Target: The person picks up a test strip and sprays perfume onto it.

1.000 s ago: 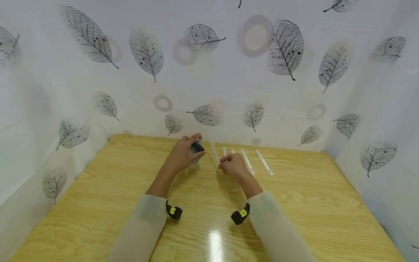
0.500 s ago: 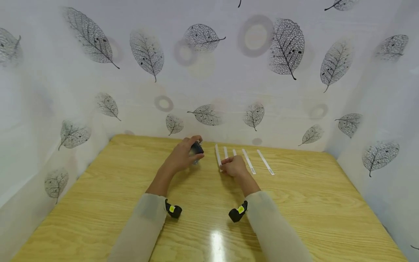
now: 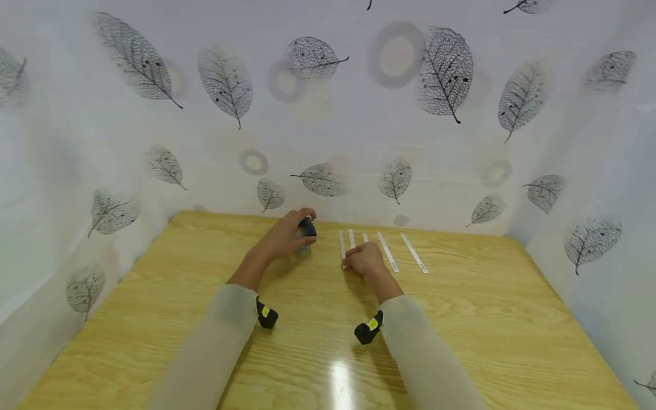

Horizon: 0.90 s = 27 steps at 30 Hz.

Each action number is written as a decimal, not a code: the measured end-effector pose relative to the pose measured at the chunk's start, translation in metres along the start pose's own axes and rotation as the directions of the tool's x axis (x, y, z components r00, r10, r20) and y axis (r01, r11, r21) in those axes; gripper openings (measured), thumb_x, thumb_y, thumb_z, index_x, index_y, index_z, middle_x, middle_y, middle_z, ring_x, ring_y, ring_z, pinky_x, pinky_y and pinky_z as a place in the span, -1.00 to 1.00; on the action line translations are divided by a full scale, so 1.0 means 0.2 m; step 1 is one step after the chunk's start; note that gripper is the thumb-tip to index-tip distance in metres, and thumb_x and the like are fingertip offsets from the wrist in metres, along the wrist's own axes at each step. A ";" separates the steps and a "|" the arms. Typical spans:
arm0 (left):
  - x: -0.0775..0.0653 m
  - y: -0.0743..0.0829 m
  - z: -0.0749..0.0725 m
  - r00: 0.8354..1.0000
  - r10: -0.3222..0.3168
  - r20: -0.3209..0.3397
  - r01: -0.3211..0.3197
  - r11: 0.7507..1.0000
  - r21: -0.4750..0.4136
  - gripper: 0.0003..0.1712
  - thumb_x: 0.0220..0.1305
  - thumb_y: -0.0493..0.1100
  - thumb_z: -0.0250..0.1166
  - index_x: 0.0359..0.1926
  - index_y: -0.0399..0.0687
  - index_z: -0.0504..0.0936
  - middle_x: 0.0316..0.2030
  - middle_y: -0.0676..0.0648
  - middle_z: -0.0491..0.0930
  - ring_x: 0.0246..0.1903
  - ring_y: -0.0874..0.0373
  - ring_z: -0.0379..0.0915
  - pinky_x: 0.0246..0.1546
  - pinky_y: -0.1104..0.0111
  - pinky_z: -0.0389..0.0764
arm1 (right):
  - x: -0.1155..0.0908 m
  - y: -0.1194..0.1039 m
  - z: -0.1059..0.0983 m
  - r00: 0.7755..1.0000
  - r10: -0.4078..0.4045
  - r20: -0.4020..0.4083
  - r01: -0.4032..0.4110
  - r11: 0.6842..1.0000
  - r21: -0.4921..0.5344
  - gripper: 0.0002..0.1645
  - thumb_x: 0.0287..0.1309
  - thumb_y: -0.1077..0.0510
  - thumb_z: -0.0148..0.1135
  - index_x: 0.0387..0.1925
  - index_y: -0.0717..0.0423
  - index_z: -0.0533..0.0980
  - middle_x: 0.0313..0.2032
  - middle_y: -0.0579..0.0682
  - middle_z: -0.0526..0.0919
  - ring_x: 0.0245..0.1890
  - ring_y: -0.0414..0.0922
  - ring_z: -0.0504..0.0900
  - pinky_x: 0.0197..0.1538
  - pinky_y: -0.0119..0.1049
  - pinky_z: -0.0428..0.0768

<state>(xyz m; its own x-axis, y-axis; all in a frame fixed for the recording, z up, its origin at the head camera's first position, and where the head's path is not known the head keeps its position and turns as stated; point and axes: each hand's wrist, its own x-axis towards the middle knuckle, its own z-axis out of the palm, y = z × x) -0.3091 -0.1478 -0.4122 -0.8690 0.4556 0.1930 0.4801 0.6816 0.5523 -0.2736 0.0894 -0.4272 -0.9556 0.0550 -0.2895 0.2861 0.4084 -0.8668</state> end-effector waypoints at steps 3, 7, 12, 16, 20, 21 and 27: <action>0.01 -0.02 -0.01 1.000 0.008 0.021 -0.008 1.000 0.010 -0.41 0.42 -0.04 0.37 0.35 0.18 0.32 0.16 -0.21 0.46 0.18 -0.20 0.44 0.19 -0.12 0.46 | 0.01 -0.01 0.00 1.000 0.014 -0.008 -0.014 1.000 -0.008 -0.81 0.15 0.40 0.44 -0.17 0.34 0.68 -0.19 0.20 0.67 -0.48 -0.17 0.62 -0.36 -0.38 0.66; 0.01 -0.04 -0.01 0.999 0.028 0.046 -0.029 0.999 0.024 -0.42 0.43 -0.04 0.35 0.34 0.17 0.30 0.18 -0.23 0.45 0.19 -0.22 0.44 0.20 -0.12 0.47 | 0.02 -0.01 0.01 0.999 0.034 -0.021 -0.035 0.999 -0.012 -0.82 0.10 0.42 0.46 -0.22 0.33 0.68 -0.29 0.15 0.68 -0.50 -0.17 0.63 -0.39 -0.39 0.66; 0.02 -0.07 -0.02 0.998 0.033 0.058 -0.034 0.999 0.024 -0.40 0.42 -0.05 0.37 0.35 0.12 0.31 0.16 -0.26 0.46 0.16 -0.23 0.46 0.17 -0.12 0.49 | 0.02 -0.01 0.00 0.999 0.026 -0.030 -0.026 1.000 -0.015 -0.86 0.10 0.45 0.43 -0.27 0.33 0.67 -0.31 0.15 0.68 -0.51 -0.16 0.63 -0.41 -0.39 0.65; 0.02 -0.11 -0.02 0.997 0.035 0.063 -0.037 0.999 0.025 -0.38 0.41 -0.02 0.37 0.35 0.12 0.28 0.13 -0.25 0.48 0.14 -0.19 0.47 0.15 -0.08 0.50 | 0.00 0.00 0.00 1.000 0.007 -0.019 -0.007 1.000 -0.004 -0.86 0.12 0.46 0.40 -0.24 0.35 0.68 -0.26 0.19 0.68 -0.49 -0.15 0.63 -0.40 -0.39 0.65; 0.02 -0.14 -0.02 0.995 0.066 0.077 -0.065 0.998 -0.017 -0.36 0.41 -0.08 0.38 0.35 0.04 0.25 0.15 -0.27 0.48 0.18 -0.22 0.46 0.19 -0.10 0.48 | 0.00 0.00 -0.01 1.000 -0.003 -0.011 0.003 1.000 0.008 -0.86 0.13 0.46 0.39 -0.23 0.36 0.68 -0.26 0.19 0.68 -0.48 -0.15 0.63 -0.40 -0.39 0.65; 0.02 -0.14 -0.02 0.994 0.073 0.080 -0.071 0.997 -0.028 -0.36 0.41 -0.10 0.38 0.35 0.02 0.25 0.17 -0.28 0.48 0.20 -0.23 0.45 0.20 -0.10 0.47 | 0.00 0.00 -0.01 1.000 -0.004 -0.010 0.004 1.000 0.013 -0.87 0.13 0.45 0.39 -0.24 0.36 0.68 -0.26 0.19 0.68 -0.48 -0.15 0.63 -0.40 -0.39 0.65; 0.02 -0.16 -0.04 0.993 0.079 0.091 -0.069 0.991 -0.113 -0.39 0.40 -0.19 0.38 0.31 0.04 0.24 0.23 -0.29 0.45 0.28 -0.30 0.40 0.26 -0.11 0.45 | -0.01 0.00 -0.02 1.000 -0.007 0.007 0.007 0.998 0.058 -0.88 0.16 0.45 0.37 -0.22 0.37 0.67 -0.25 0.18 0.67 -0.47 -0.14 0.63 -0.40 -0.39 0.63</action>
<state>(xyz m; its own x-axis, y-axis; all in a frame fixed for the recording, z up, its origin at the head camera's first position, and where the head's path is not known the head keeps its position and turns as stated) -0.3292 -0.1724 -0.4227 -0.8136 0.5584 0.1620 0.5224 0.5796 0.6254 -0.2727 0.0931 -0.4254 -0.9571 0.0461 -0.2860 0.2833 0.3556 -0.8907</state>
